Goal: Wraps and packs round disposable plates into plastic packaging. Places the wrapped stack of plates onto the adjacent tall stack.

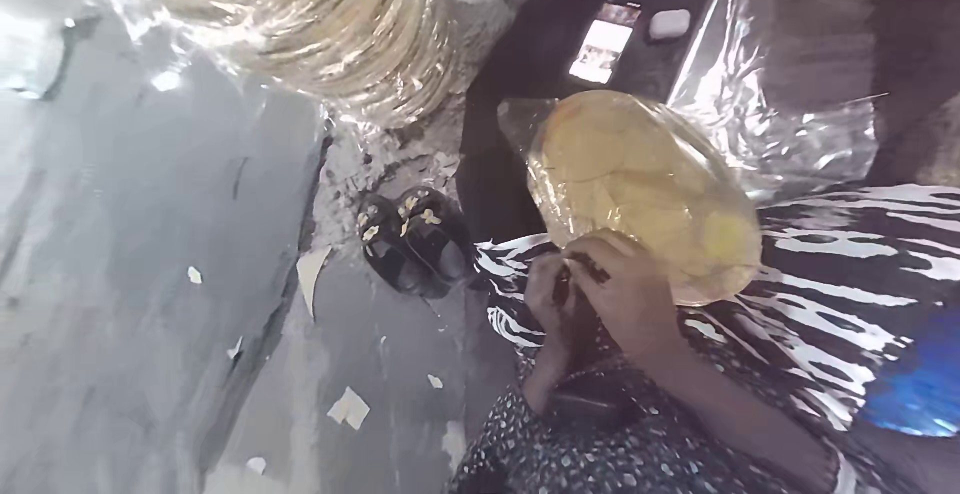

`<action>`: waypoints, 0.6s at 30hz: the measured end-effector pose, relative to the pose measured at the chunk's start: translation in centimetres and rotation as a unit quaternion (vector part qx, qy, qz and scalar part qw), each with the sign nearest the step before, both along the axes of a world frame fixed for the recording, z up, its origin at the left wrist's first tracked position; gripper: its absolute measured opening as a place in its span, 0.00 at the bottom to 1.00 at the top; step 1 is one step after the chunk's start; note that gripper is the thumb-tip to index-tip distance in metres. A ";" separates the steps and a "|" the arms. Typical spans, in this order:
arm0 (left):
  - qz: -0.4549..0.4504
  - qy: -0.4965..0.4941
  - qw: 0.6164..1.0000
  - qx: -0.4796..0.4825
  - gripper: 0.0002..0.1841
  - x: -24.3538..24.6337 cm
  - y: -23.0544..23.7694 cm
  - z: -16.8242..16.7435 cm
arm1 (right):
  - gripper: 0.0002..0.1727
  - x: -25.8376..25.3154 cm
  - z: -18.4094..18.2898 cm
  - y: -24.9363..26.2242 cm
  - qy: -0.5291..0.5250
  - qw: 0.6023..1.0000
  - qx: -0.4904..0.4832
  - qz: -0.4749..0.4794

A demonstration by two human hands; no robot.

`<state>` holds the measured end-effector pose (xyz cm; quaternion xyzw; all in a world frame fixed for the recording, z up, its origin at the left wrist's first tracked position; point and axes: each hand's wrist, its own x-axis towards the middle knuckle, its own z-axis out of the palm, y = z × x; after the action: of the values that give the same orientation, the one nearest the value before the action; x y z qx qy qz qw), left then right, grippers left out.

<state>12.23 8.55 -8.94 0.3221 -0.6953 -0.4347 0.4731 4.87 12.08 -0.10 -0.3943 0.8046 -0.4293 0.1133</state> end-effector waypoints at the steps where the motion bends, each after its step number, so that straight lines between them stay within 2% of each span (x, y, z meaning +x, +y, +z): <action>1: -0.016 0.031 0.999 0.011 0.11 0.0 -0.1 -0.4 | 0.07 -0.1 0.0 0.2 -0.022 1.000 0.005 -0.005; 5: -0.061 0.096 0.989 0.095 0.14 -0.2 0.0 -0.2 | 0.08 -0.2 -0.4 0.5 -0.083 0.996 -0.005 -0.027; 9: -0.056 0.098 0.981 0.159 0.14 -0.2 -0.2 0.3 | 0.10 0.0 -0.6 0.6 -0.059 0.998 0.002 -0.014; 13: -0.102 0.143 0.928 0.328 0.10 -0.3 -0.1 1.3 | 0.14 -0.5 0.0 1.8 -0.033 0.999 0.005 0.030; 18: -0.132 0.054 0.892 0.428 0.14 1.0 -0.7 3.6 | 0.17 -1.9 -1.2 3.8 0.026 0.999 0.010 0.046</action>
<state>13.27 7.81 -5.36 0.3745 -0.4514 -0.7655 0.2647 3.00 15.86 -1.35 -0.4402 0.7929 -0.4050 0.1161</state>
